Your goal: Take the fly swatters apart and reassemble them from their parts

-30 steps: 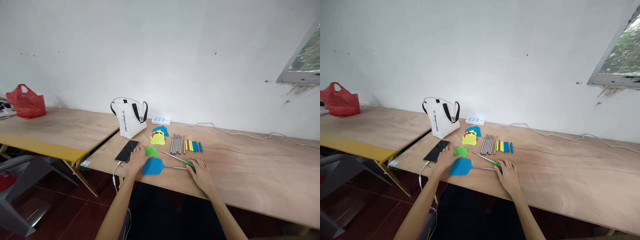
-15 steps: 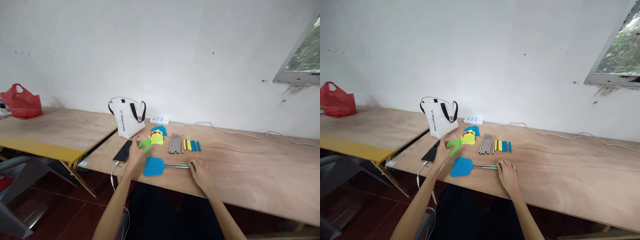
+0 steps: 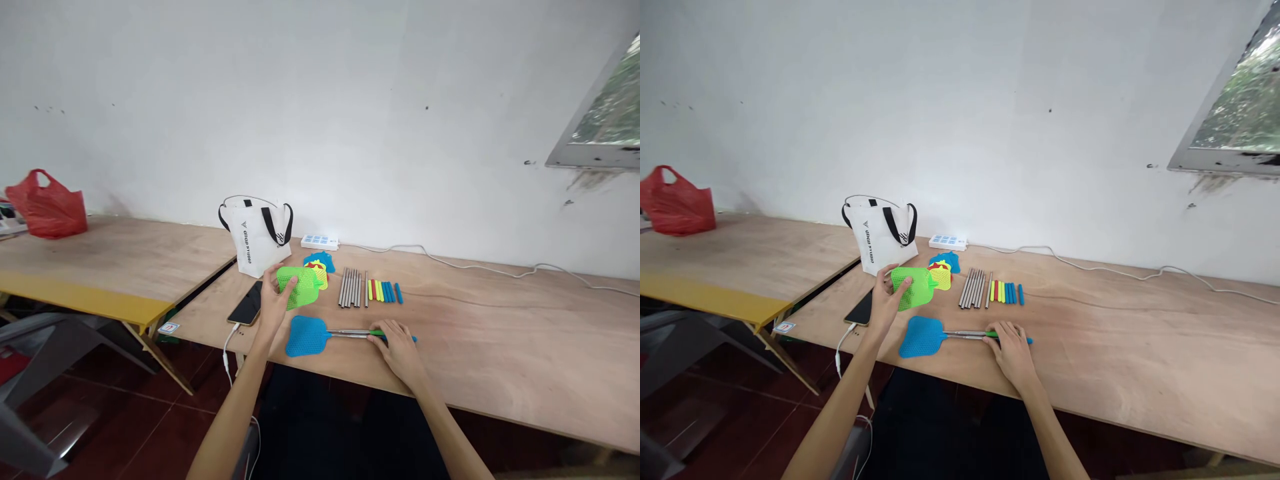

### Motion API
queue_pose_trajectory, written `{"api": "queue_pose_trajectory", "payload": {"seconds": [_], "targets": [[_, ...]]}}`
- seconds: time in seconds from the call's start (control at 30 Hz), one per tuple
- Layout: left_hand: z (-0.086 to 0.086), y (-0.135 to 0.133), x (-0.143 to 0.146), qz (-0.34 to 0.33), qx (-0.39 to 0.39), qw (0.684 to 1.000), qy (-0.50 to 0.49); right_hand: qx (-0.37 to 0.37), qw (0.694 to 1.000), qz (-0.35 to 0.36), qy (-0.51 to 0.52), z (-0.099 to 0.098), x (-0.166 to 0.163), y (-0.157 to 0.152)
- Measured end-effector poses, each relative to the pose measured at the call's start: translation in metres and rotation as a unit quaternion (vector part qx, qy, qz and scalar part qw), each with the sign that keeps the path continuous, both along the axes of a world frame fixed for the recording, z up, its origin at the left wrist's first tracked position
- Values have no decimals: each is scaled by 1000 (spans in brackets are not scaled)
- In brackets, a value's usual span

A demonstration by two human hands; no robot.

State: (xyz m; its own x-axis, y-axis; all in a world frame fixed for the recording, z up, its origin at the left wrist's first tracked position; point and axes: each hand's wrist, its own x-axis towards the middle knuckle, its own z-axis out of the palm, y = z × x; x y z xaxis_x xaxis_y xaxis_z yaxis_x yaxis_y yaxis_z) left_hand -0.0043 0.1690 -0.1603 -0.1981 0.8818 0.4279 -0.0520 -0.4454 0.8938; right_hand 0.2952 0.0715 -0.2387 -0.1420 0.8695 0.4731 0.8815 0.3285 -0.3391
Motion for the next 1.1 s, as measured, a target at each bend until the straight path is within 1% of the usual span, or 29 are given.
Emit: {"api": "queue_pose_trajectory", "payload": {"seconds": [0.1,0.27,0.37,0.43,0.57,0.73,0.87,0.97,1.1], "targets": [[0,-4,8,-30,-14,999,-15,21,1000,-16,-5,0,-1,-1],[3,-14,19,-47,-16,999,-4,72,996,-55,11,-1,2,-1],[4,-18,23,-57,-14,998,0,88,990,-94,57,0,4,-1],[4,-19,24,-65,-12,998,-1,83,987,-102,96,2,5,-2],[5,-20,26,-79,-19,997,-7,72,986,-72,134,5,5,-4],[8,-20,24,-91,-52,993,-52,59,988,-38,135,7,1,-5],[8,-17,20,-92,-64,992,-50,65,991,-6,117,6,0,-5],[8,-16,19,-103,-64,991,-48,68,993,-4,95,5,1,-4],[10,-19,20,-127,-64,989,-49,79,993,-4,90,2,2,-4]]}}
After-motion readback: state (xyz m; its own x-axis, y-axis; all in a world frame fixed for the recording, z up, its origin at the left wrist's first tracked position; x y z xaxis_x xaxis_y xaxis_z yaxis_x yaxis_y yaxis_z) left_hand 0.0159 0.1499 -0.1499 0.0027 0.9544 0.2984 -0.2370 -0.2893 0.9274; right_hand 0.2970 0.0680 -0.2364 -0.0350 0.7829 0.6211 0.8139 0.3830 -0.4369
